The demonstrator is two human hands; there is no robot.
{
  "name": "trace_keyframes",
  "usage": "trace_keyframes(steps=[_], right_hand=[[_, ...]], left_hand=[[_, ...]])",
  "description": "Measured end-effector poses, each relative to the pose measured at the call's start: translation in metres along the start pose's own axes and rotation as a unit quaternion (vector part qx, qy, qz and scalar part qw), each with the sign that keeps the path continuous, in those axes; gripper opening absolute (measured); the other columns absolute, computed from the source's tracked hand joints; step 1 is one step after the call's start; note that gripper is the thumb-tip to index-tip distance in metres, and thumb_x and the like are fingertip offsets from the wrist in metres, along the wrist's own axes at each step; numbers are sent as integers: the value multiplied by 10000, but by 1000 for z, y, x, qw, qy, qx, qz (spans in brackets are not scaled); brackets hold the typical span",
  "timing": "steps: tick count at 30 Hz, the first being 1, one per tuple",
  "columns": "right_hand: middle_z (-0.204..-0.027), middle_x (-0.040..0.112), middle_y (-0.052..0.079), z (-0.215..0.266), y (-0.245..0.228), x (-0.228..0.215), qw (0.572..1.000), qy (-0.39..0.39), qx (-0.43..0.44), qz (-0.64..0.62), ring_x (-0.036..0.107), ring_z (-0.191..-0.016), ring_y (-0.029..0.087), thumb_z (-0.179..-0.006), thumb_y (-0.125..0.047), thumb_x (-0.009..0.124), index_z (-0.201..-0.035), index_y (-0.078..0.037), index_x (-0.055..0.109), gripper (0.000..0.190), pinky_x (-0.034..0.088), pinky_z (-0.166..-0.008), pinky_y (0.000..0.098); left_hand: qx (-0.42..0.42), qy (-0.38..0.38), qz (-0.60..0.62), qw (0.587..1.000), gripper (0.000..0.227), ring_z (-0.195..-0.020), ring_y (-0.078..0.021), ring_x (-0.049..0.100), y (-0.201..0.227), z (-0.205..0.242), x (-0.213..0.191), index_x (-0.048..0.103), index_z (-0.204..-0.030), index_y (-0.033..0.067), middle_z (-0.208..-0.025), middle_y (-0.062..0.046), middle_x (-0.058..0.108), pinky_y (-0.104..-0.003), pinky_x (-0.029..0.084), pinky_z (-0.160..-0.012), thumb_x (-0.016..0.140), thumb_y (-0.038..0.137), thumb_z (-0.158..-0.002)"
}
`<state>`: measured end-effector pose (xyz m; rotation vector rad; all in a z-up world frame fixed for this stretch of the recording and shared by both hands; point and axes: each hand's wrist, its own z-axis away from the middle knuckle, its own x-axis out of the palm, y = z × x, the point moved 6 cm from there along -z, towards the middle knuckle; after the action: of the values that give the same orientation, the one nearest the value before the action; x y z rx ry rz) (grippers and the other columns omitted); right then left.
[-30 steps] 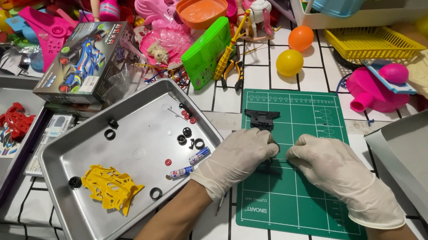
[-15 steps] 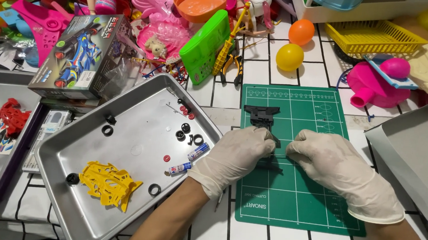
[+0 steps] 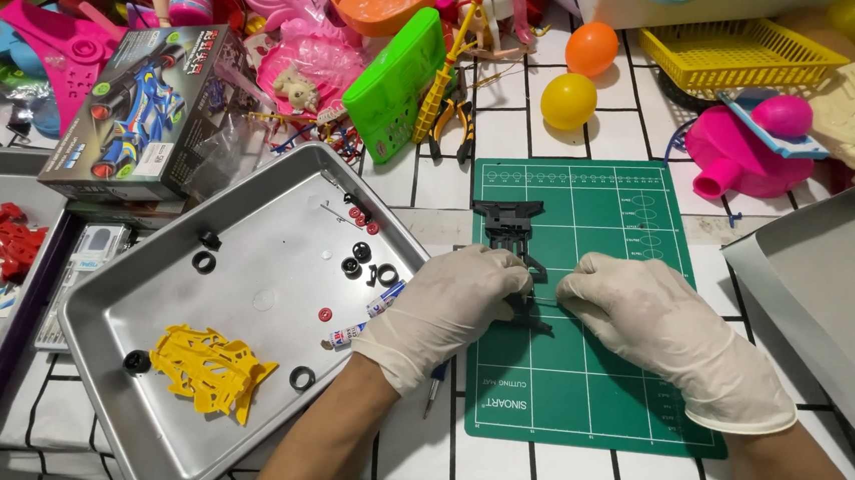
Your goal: The person assembles a small black mechanical model on a green cutting mat. They pick up various small parts from a metal tray, including wheels and a motor, and attach them to the main chassis. The person uses their gloved hands to fit the components together, occasionally adjusting the position of the model.
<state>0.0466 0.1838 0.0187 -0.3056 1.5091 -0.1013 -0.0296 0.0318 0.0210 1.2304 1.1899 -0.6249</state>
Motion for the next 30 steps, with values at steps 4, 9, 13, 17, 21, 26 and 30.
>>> trace_keyframes(steps=[4, 9, 13, 17, 21, 26, 30], right_hand=[[-891, 654, -19, -1, -2, -2, 1000, -8, -1, -8, 686, -671, 308, -957, -322, 633, -948, -219, 684, 115, 533, -552, 481], [-927, 665, -1, -3, -3, 1, 999, -10, -19, -25, 692, -689, 317, -970, -283, 621, -983, -187, 683, 115, 549, -594, 485], [-919, 662, 11, -4, -5, -1, 999, -11, -23, -27, 701, -677, 328, -971, -262, 620, -1016, -181, 705, 126, 556, -572, 486], [-849, 693, -15, -8, -7, -7, 998, -17, 27, -63, 720, -685, 244, -958, -198, 632, -1011, -215, 744, 125, 584, -595, 408], [-774, 714, -25, -9, -2, -5, 991, -24, 82, -102, 727, -666, 164, -961, -142, 642, -1012, -216, 790, 173, 601, -601, 324], [-789, 701, -18, -6, -2, -3, 996, -19, 60, -69, 738, -673, 189, -966, -162, 631, -990, -189, 745, 119, 608, -599, 338], [-779, 679, -2, -3, -9, -7, 999, -4, 37, -33, 744, -675, 217, -974, -158, 626, -967, -166, 716, 90, 610, -593, 351]], left_hand=[[4, 5, 4, 1000, 240, -803, -358, 611, 1, 1, -1, 598, -959, 115, -879, -83, 633, -534, 450, -509, 768, 43, -806], [21, 15, -19, 999, 173, -744, -357, 639, 0, 0, 1, 652, -961, 116, -845, -81, 635, -537, 495, -490, 779, 94, -845], [16, 26, -13, 999, 67, -731, -361, 642, 0, -1, -2, 708, -927, 141, -814, -77, 645, -532, 486, -510, 752, 134, -877], [-11, 22, -15, 1000, 204, -928, -307, 711, 6, -2, -11, 775, -1005, 214, -999, -28, 763, -459, 569, -699, 784, 158, -809], [-27, 30, -23, 999, 191, -970, -252, 746, 4, -2, -10, 792, -1002, 233, -1000, -6, 788, -388, 628, -809, 795, 168, -823], [-19, 41, -16, 999, 191, -1027, -252, 735, 3, 3, -11, 790, -1036, 267, -1056, 7, 778, -380, 626, -825, 763, 217, -854], [-8, 57, -51, 997, 191, -1055, -223, 728, -10, 3, 5, 785, -1050, 279, -1079, 22, 771, -350, 618, -837, 747, 234, -868]])
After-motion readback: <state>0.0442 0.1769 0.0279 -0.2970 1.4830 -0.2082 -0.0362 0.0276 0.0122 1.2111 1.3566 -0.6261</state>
